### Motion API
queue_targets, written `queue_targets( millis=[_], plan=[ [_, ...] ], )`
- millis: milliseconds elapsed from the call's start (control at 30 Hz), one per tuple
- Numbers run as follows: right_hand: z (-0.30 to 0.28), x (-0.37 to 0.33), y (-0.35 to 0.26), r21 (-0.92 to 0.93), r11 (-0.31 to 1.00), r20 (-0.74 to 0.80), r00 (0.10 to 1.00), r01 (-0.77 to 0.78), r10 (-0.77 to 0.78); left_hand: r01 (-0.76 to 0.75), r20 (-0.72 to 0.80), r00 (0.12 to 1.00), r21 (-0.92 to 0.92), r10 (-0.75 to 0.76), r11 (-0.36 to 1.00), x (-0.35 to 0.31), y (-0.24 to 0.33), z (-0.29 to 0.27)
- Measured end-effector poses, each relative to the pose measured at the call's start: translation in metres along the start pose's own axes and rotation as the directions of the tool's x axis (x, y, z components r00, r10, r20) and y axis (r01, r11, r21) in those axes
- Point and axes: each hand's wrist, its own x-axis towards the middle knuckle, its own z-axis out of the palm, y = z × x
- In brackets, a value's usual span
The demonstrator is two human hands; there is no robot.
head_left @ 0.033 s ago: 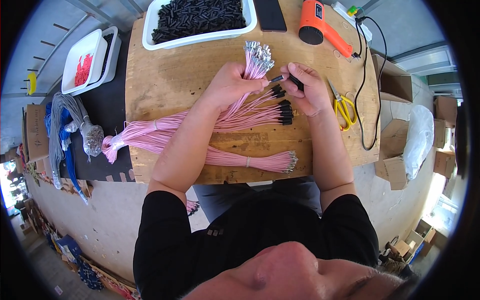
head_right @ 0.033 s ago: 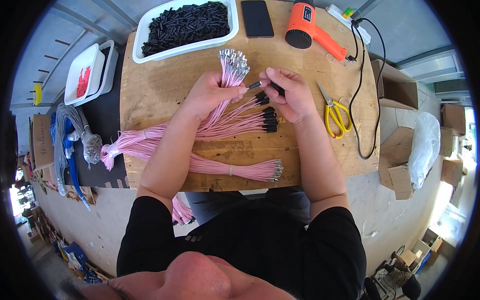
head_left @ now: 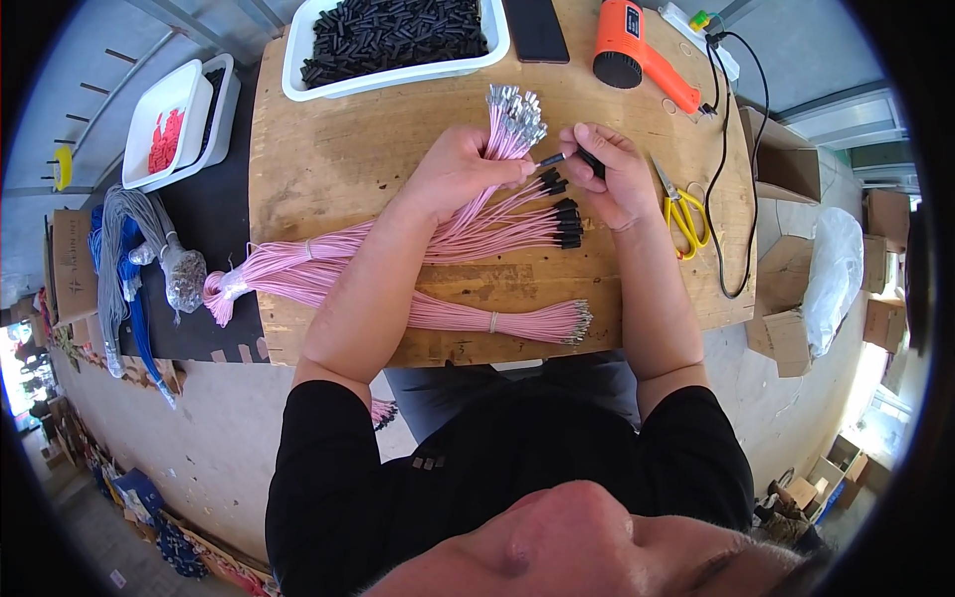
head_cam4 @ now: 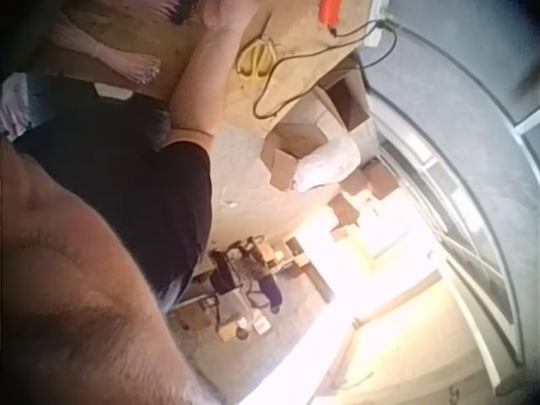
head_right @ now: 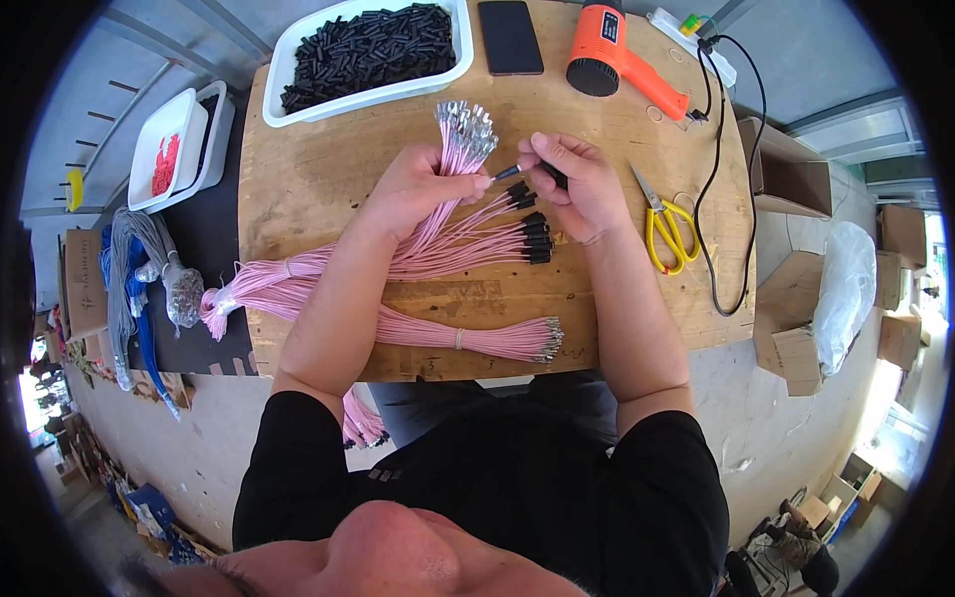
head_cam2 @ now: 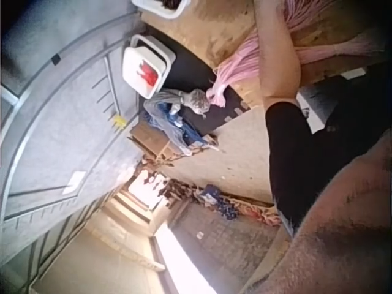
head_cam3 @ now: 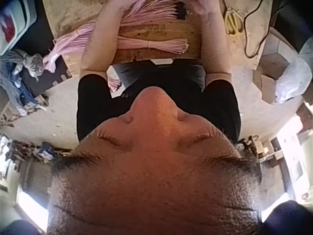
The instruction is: Slide black insulating sleeves onto the ends of bundled wires.
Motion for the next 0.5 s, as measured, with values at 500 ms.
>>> queue_targets(
  millis=[500],
  plan=[
    [0.029, -0.005, 0.007, -0.143, 0.986, -0.073, 0.993, 0.083, -0.095, 0.070, 0.155, 0.986, -0.075, -0.058, 0.995, 0.000, 0.004, 0.003]
  ],
)
